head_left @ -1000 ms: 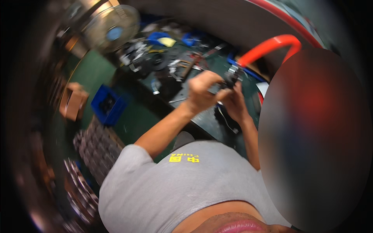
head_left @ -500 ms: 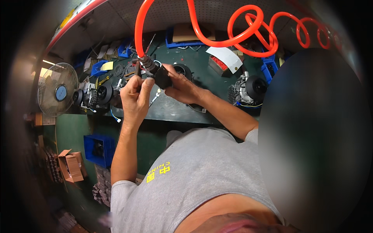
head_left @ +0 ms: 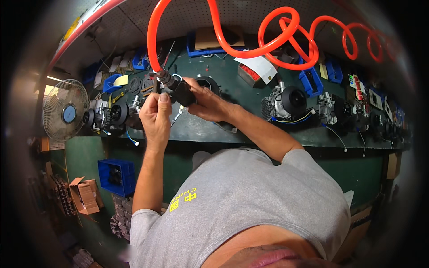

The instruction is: The person uses a pneumatic screwdriver to fasten screws into several small electric motors on a workbench. They pick up each motor, apply the tool to the screw holes, and place the finished units back on the table.

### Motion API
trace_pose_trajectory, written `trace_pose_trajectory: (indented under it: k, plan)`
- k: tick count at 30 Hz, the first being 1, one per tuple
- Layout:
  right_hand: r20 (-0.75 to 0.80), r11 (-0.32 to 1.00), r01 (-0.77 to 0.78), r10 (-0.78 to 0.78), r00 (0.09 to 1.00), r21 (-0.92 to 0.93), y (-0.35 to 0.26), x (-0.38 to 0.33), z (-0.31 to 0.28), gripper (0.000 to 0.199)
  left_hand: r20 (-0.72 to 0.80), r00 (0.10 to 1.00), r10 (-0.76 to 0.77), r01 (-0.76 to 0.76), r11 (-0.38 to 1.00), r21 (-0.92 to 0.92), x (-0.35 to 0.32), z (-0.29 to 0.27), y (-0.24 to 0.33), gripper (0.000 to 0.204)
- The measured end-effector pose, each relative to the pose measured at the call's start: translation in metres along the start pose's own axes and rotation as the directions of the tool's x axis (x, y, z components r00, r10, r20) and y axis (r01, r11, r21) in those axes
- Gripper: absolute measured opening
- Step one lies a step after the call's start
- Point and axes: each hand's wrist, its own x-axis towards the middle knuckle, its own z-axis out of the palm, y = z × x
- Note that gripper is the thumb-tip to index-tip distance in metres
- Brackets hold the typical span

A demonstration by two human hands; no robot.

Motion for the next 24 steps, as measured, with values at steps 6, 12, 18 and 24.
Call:
trace_pose_trajectory:
  k: [6,12,18,24]
  plan:
    - [-0.009,0.993,-0.031,0.032,0.999,0.111,-0.012,0.004,0.0,0.071,-0.011,1.0,0.027,-0.027,0.999,-0.039,0.014,0.049,0.002,0.053]
    - [-0.132,0.997,-0.074,0.077,0.988,0.024,-0.01,-0.003,-0.001,0.052,-0.013,0.99,0.14,-0.14,0.989,-0.044,0.029,0.053,-0.023,0.035]
    - [-0.687,0.969,-0.163,0.245,0.684,0.184,0.07,-0.075,-0.025,0.063,-0.045,0.994,0.098,-0.101,0.992,-0.07,0.025,0.057,-0.013,0.017]
    - [-0.517,0.859,-0.502,0.384,0.765,-0.104,0.128,-0.105,0.011,0.108,-0.038,0.987,0.159,-0.159,0.987,0.01,0.027,0.054,-0.017,0.015]
